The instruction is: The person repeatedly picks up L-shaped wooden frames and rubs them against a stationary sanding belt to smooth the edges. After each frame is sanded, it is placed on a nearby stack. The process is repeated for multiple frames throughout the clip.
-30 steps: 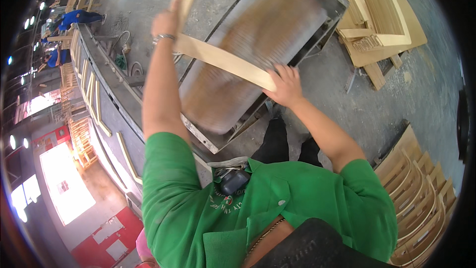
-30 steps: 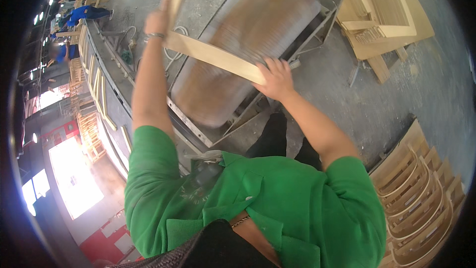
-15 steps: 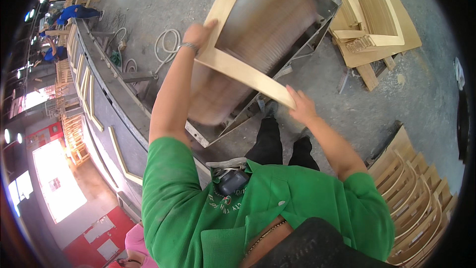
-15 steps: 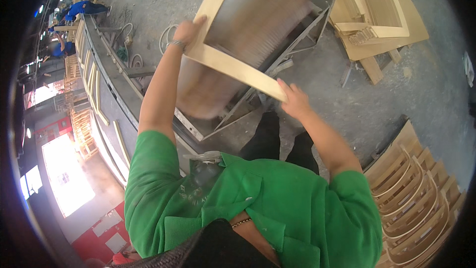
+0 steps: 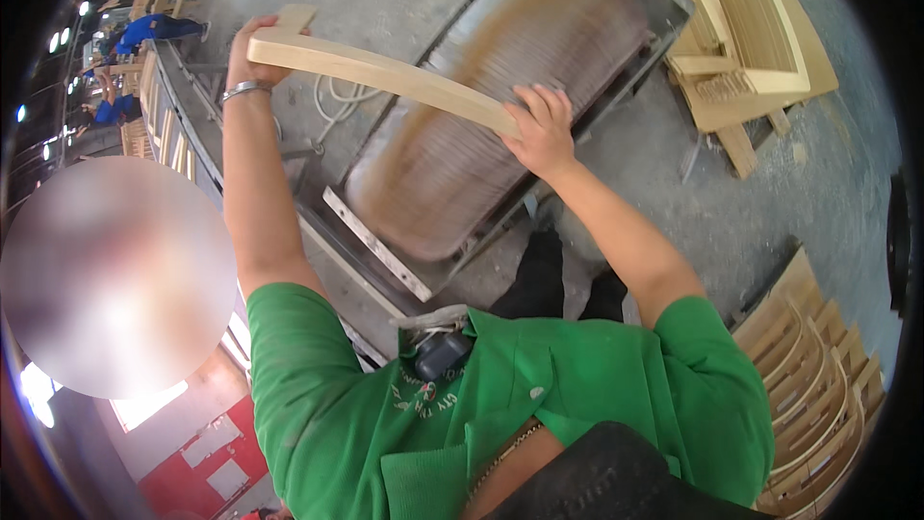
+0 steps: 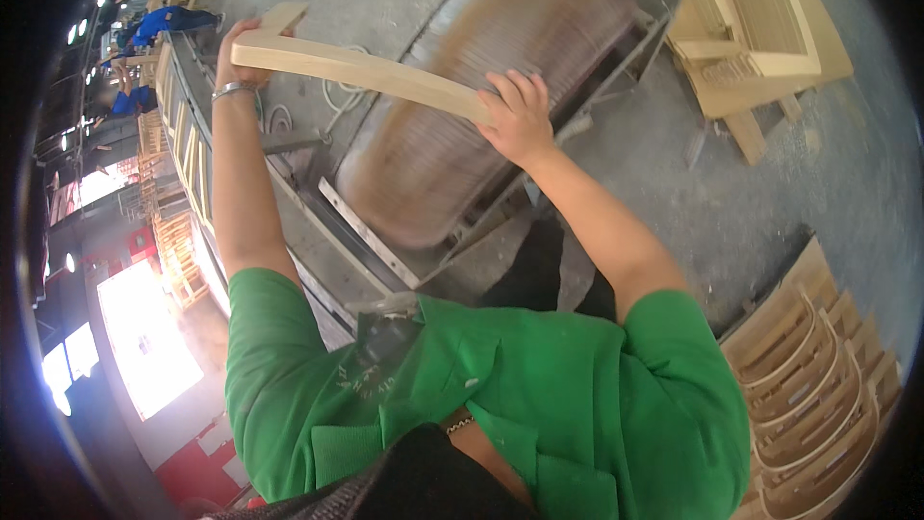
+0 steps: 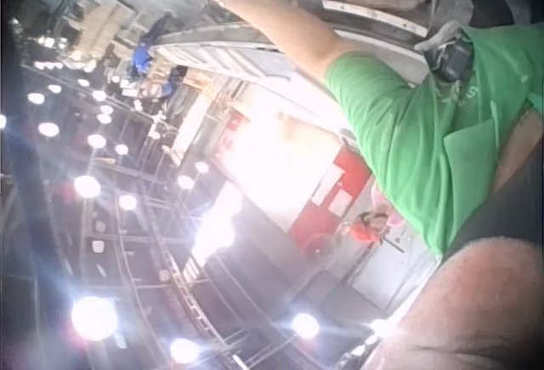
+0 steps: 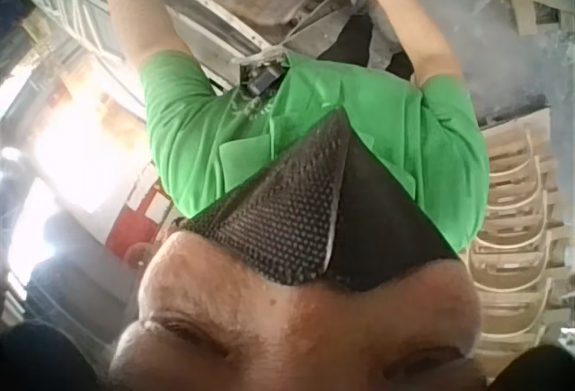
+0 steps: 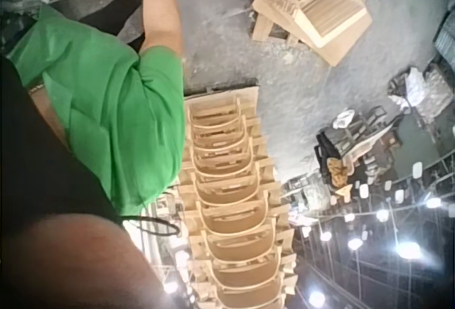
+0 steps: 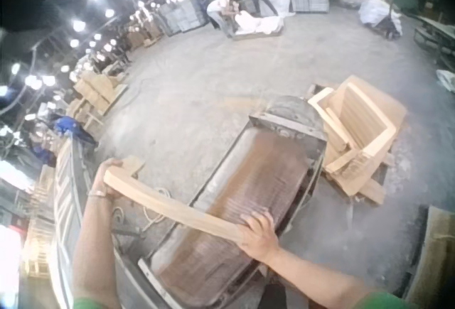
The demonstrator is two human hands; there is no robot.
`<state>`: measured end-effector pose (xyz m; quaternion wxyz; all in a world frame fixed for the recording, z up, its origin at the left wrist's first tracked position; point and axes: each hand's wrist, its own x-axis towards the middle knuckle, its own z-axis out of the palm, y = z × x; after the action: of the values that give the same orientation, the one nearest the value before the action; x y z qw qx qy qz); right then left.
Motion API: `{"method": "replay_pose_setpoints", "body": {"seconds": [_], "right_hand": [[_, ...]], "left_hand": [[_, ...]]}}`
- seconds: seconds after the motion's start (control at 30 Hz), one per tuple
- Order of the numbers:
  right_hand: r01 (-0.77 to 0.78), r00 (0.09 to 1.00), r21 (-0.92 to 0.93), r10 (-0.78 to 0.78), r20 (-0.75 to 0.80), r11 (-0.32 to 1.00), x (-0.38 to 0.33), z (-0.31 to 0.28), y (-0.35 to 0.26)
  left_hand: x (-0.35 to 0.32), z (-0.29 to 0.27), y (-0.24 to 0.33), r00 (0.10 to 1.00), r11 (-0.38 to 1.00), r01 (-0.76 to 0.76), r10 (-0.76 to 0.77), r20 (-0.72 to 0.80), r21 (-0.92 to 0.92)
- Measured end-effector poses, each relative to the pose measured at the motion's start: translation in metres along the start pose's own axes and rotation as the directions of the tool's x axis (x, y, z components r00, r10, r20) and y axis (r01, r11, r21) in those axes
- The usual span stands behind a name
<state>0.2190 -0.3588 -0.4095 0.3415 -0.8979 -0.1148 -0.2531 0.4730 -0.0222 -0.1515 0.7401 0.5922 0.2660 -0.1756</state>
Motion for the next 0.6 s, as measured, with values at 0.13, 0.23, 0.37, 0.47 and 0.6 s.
{"method": "replay_pose_setpoints", "body": {"seconds": [0.13, 0.23, 0.37, 0.47, 0.6], "right_hand": [[-0.058, 0.998, -0.037, 0.059, 0.029, 0.998, -0.049, -0.015, 0.022], [-0.130, 0.972, -0.163, 0.158, 0.175, 0.978, -0.090, -0.030, 0.060], [-0.317, 0.874, 0.104, 0.248, 0.417, 0.943, -0.091, -0.087, 0.074], [0.159, 0.921, -0.076, -0.120, 0.369, 0.984, -0.083, -0.151, 0.047], [0.511, 0.759, 0.014, -0.458, 0.463, 0.860, -0.089, -0.192, -0.017]], "left_hand": [[0.014, 0.056, -0.071, 0.993, 0.998, 0.036, -0.029, -0.112, 0.057], [0.013, 0.082, -0.126, 0.993, 0.994, 0.111, -0.112, 0.035, 0.019], [-0.088, 0.050, -0.145, 0.872, 0.984, -0.179, 0.163, 0.462, -0.010], [-0.201, 0.001, -0.185, 0.974, 0.952, -0.170, 0.125, 0.188, 0.253], [-0.334, -0.087, -0.323, 0.912, 0.960, -0.086, 0.183, -0.368, 0.265]]}}
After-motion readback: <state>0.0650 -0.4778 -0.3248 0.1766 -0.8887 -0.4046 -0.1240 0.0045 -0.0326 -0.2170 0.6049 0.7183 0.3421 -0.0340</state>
